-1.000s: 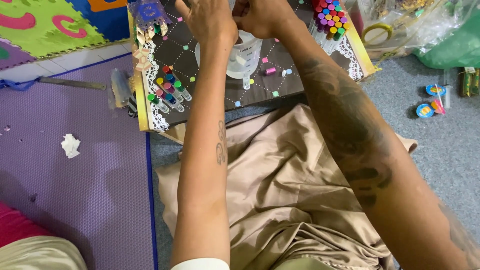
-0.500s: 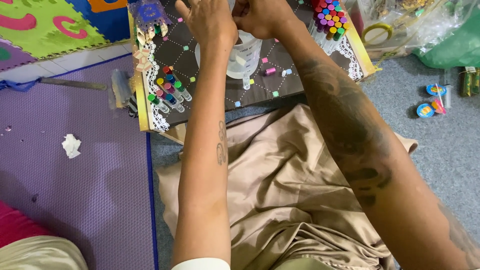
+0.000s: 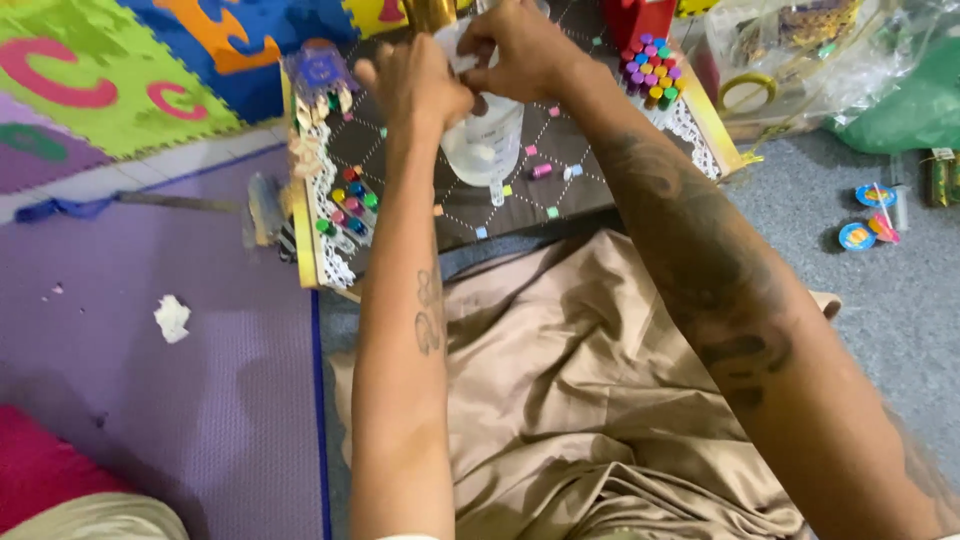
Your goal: Assembling components by placing small beads into a container and adding liquid using a syringe.
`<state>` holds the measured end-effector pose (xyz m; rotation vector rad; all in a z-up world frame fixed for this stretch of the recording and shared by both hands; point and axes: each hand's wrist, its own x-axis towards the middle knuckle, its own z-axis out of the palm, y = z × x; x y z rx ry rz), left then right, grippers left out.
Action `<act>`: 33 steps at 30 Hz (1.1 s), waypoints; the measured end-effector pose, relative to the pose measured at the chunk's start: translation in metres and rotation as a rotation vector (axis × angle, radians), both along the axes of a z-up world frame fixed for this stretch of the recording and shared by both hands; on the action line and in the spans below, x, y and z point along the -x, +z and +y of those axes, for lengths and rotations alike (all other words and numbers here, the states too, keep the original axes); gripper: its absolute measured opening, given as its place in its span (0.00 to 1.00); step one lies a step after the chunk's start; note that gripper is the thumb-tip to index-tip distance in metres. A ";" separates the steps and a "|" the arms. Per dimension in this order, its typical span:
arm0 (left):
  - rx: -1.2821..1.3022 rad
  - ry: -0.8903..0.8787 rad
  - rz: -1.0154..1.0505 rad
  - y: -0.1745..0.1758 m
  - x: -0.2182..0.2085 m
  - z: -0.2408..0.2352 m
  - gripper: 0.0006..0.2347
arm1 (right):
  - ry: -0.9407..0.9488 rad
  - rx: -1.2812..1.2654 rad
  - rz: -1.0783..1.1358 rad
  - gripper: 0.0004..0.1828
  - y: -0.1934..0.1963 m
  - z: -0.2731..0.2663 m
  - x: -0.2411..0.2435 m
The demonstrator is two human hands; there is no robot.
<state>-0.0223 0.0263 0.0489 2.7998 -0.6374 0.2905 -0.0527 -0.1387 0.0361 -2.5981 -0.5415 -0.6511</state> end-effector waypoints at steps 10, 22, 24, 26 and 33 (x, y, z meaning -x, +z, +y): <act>0.637 -0.154 -0.084 0.018 0.059 0.051 0.17 | 0.116 -0.018 -0.271 0.05 0.035 0.010 0.039; 0.834 0.064 0.002 -0.108 0.146 0.032 0.20 | 0.064 0.077 -0.160 0.05 0.038 0.031 0.055; 0.783 0.095 0.097 -0.110 0.138 0.026 0.22 | 0.135 0.074 -0.020 0.04 0.045 0.029 0.061; 0.726 0.115 0.195 -0.111 0.137 0.023 0.24 | 0.195 0.068 0.121 0.04 0.045 0.029 0.068; 0.720 0.078 0.094 -0.117 0.134 0.021 0.05 | 0.079 0.008 0.127 0.05 0.034 0.022 0.064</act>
